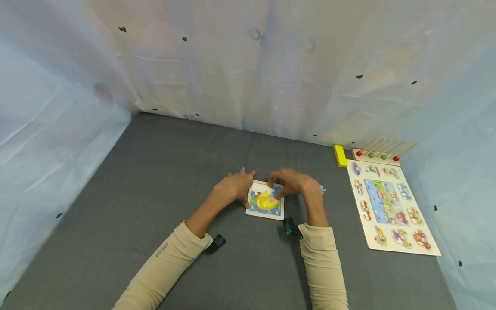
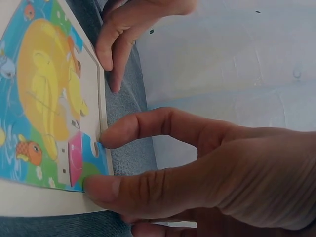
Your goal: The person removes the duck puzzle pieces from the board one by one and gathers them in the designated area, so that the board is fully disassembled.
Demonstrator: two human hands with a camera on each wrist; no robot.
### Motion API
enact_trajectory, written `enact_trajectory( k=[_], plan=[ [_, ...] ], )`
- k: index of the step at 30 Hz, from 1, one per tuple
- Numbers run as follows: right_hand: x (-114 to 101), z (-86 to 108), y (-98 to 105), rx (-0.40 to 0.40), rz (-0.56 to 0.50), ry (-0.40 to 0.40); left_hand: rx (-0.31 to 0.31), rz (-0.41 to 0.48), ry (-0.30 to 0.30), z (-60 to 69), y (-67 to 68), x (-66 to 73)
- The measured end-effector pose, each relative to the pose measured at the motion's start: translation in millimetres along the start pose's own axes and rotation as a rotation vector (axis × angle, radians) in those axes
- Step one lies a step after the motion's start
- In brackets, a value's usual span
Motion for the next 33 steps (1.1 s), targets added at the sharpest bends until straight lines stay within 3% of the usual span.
enact_trajectory(
  k=[19, 26, 33],
  plan=[
    [2.5, -1.6, -3.7, -0.002, 0.031, -0.007, 0.0, 0.034, 0.013, -1.2, -2.5, -2.0],
    [4.8, -1.0, -5.1, -0.006, 0.049, -0.053, 0.001, 0.025, 0.004, -2.4, -3.3, -2.4],
    [4.3, -2.3, -2.5, -0.006, 0.043, -0.025, -0.004, 0.03, 0.005, -2.4, -1.7, -2.8]
  ],
)
Point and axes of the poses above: each hand's wrist, its own z-axis away from the middle knuckle, its own y-axis out of the back of the hand, x = y × z, the point moved 8 cm from there along -z, towards the middle knuckle, and after that the axes turned 7 degrees about -y, right-handed, at the moved point
